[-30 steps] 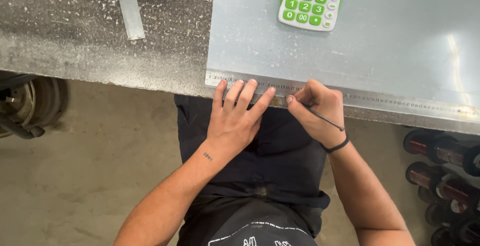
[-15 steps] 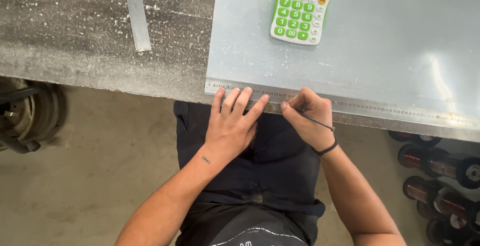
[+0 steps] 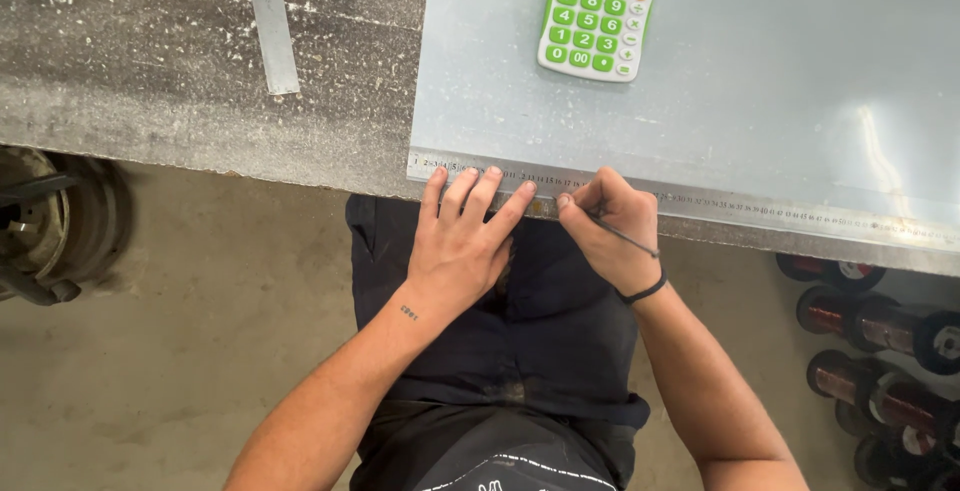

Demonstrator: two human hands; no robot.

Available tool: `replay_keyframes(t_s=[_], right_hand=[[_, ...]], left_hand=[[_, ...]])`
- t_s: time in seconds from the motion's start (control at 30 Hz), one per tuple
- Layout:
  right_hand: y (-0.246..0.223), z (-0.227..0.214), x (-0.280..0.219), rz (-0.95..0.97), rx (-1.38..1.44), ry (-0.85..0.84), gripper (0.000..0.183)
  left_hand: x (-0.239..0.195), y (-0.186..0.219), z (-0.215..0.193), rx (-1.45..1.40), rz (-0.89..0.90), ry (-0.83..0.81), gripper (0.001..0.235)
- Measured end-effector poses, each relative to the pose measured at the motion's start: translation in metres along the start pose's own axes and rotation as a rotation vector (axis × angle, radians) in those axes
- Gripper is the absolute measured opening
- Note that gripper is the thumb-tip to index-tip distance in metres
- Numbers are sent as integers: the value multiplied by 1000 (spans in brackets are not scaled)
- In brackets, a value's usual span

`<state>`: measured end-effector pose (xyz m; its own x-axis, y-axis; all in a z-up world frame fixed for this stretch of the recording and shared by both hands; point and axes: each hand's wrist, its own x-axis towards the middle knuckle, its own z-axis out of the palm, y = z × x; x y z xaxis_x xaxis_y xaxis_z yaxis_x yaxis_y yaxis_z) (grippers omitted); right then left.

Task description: Measuring, marking, and cutting plastic insulation sheets using a ruler, scribe, and scissors

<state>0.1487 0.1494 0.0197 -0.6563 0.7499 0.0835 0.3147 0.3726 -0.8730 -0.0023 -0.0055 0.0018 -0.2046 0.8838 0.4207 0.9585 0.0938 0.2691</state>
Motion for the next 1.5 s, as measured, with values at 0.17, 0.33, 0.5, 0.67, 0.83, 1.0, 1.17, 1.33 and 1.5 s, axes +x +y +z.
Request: replay_keyframes(t_s=[0.17,0.33,0.5,0.67,0.83,1.0,1.17,1.33,1.5], right_hand=[[13,-7,4,16,17,-59,23],[10,-19,8,24,202,51,18],[19,-52,40,-278,-267,139,16],[-8,-53,70,-504,-552,78,23],[1,-48,75,-494,-723,26,34],[-14,-55,60,-460,-393,69,27],[-7,-55,23,-248,-96,27,13],[3,-43,5,-100,-22,-20,8],[9,-40,7,8,13,-35,13]], left_hand=[[1,-1,1,13,9,26,74],[-2,0,4,11,3,51,70],[-1,0,5,18,5,45,72],[0,0,2,21,12,38,72],[0,1,3,8,-4,34,72],[-2,-1,5,16,-9,26,73],[1,2,4,14,-33,1,70],[2,6,6,11,-61,2,68],[1,7,7,41,-61,-5,69]])
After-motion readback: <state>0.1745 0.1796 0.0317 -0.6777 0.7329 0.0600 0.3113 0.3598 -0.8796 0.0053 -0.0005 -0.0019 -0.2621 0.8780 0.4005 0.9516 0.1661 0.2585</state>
